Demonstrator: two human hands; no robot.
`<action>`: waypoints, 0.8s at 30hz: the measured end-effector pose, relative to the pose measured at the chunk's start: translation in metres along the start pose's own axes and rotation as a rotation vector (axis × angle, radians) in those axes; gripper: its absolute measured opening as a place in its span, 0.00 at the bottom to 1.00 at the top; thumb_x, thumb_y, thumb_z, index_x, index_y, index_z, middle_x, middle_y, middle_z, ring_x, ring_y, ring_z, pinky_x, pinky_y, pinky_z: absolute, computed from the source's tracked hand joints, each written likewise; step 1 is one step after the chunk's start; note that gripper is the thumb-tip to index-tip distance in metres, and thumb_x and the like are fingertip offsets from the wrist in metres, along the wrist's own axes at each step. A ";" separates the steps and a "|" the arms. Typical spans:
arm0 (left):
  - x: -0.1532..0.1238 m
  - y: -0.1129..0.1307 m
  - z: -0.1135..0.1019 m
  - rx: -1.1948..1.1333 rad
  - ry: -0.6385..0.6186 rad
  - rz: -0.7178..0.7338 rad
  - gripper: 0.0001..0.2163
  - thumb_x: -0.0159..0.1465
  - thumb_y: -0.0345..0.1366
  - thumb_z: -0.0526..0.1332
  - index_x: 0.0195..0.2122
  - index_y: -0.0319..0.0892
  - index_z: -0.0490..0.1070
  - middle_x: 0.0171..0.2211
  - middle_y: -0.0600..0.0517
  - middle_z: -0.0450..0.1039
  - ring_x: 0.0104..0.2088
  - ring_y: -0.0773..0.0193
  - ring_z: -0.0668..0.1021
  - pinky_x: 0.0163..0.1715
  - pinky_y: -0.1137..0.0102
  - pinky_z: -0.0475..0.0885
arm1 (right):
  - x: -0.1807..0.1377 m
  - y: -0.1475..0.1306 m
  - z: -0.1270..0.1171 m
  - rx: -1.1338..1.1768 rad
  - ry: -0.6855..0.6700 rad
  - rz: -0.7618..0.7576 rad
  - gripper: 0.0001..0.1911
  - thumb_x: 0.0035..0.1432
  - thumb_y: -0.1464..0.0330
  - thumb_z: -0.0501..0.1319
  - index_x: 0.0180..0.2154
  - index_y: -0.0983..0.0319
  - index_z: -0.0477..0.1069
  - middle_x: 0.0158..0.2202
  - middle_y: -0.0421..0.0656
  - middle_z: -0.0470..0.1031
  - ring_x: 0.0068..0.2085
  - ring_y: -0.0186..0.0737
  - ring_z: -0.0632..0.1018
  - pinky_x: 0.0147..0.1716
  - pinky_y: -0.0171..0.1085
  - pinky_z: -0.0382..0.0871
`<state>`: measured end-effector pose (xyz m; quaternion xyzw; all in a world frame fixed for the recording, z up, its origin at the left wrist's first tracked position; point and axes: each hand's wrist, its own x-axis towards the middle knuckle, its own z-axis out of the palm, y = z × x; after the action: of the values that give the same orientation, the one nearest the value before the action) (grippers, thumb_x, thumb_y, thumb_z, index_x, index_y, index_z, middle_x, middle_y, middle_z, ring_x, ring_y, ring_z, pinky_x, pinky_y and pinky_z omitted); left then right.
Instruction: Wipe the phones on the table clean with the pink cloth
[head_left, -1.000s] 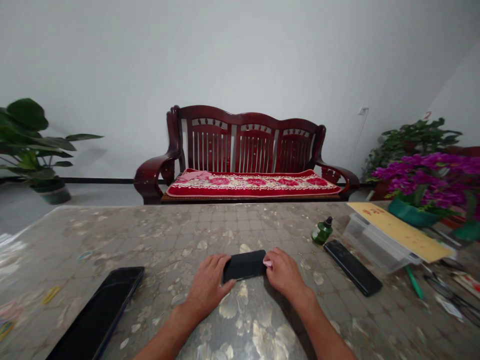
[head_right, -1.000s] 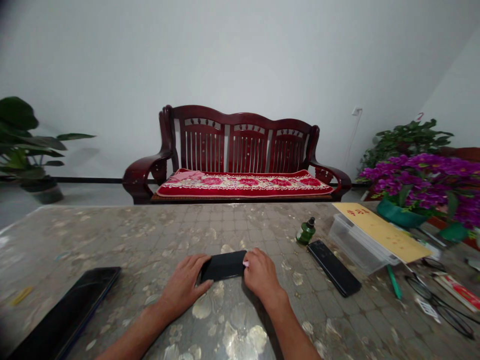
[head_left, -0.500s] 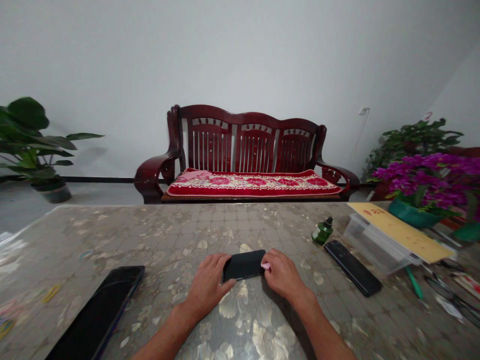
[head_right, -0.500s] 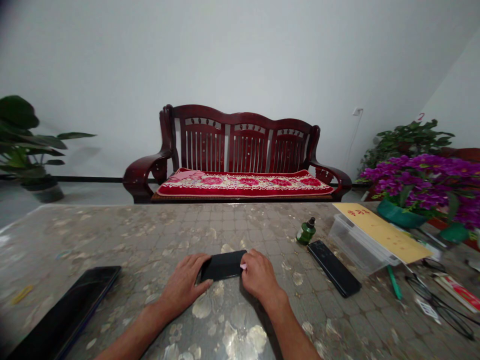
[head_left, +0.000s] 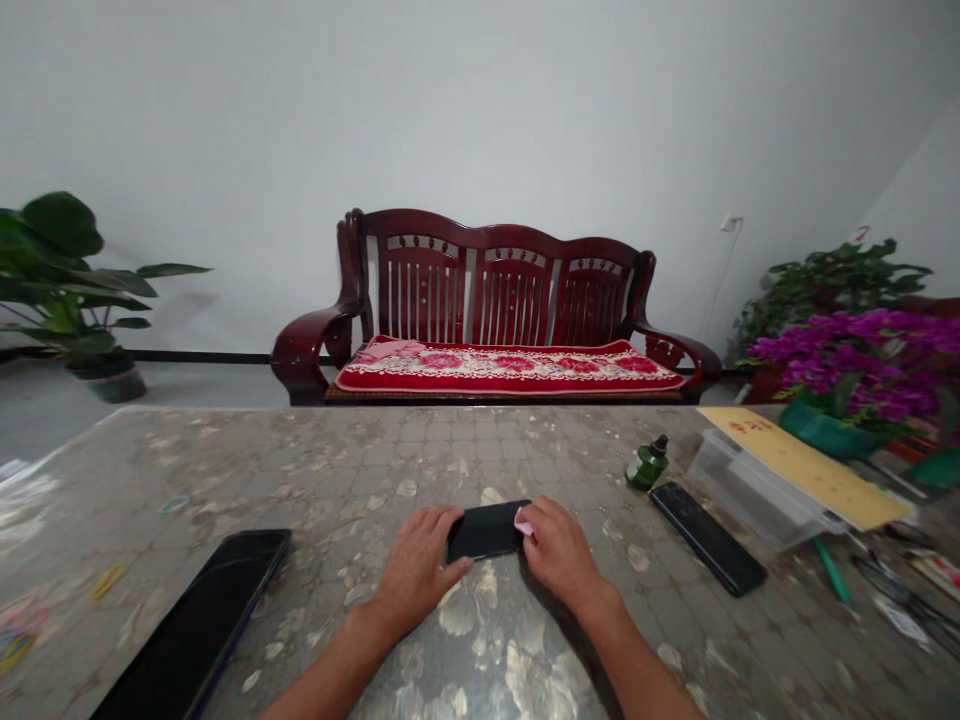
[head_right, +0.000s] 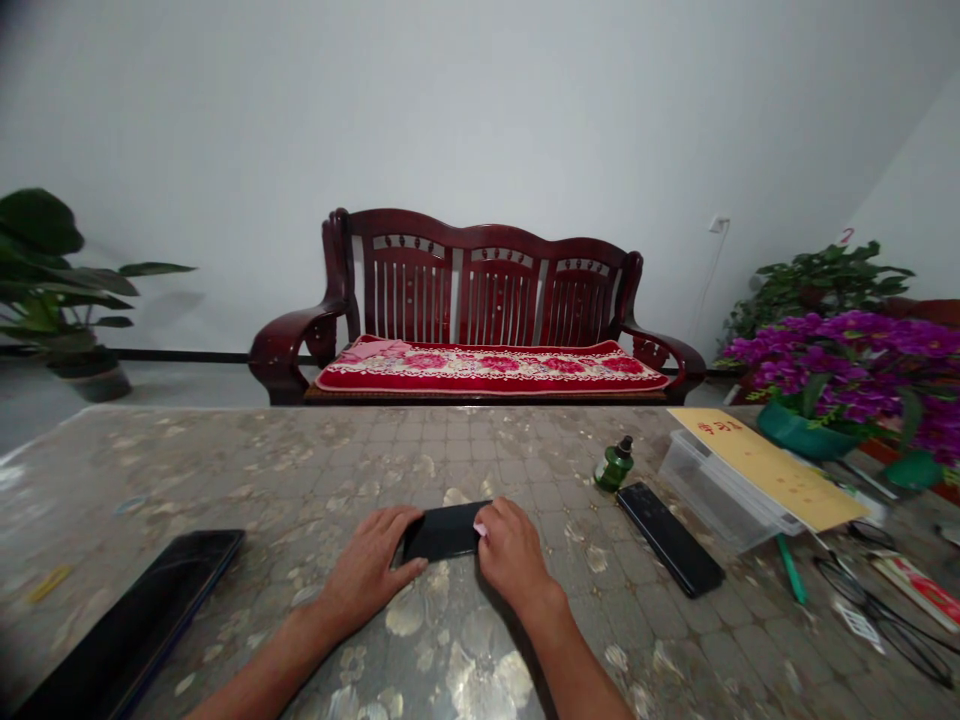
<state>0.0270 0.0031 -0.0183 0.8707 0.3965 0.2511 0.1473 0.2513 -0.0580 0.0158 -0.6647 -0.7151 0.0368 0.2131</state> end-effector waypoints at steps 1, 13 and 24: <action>0.000 0.000 0.001 -0.003 0.001 0.003 0.20 0.59 0.37 0.65 0.53 0.45 0.67 0.50 0.46 0.72 0.50 0.50 0.72 0.53 0.57 0.65 | -0.001 -0.005 0.002 0.020 -0.007 -0.050 0.12 0.58 0.80 0.54 0.34 0.61 0.73 0.34 0.42 0.71 0.39 0.38 0.71 0.39 0.34 0.60; -0.002 -0.004 0.003 -0.013 0.007 0.013 0.20 0.59 0.36 0.64 0.53 0.44 0.67 0.50 0.46 0.72 0.50 0.51 0.72 0.53 0.57 0.65 | 0.008 0.004 0.004 -0.151 0.050 0.043 0.12 0.64 0.76 0.54 0.37 0.60 0.75 0.37 0.45 0.73 0.41 0.43 0.71 0.43 0.38 0.61; -0.001 -0.002 0.001 -0.026 0.013 0.021 0.20 0.60 0.38 0.65 0.53 0.45 0.67 0.49 0.47 0.73 0.49 0.50 0.73 0.52 0.57 0.66 | 0.010 -0.018 0.017 -0.073 0.012 -0.079 0.11 0.64 0.75 0.56 0.38 0.58 0.75 0.37 0.42 0.74 0.42 0.41 0.72 0.42 0.37 0.60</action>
<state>0.0259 0.0041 -0.0208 0.8712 0.3847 0.2636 0.1535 0.2280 -0.0461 0.0089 -0.6434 -0.7404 -0.0018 0.1946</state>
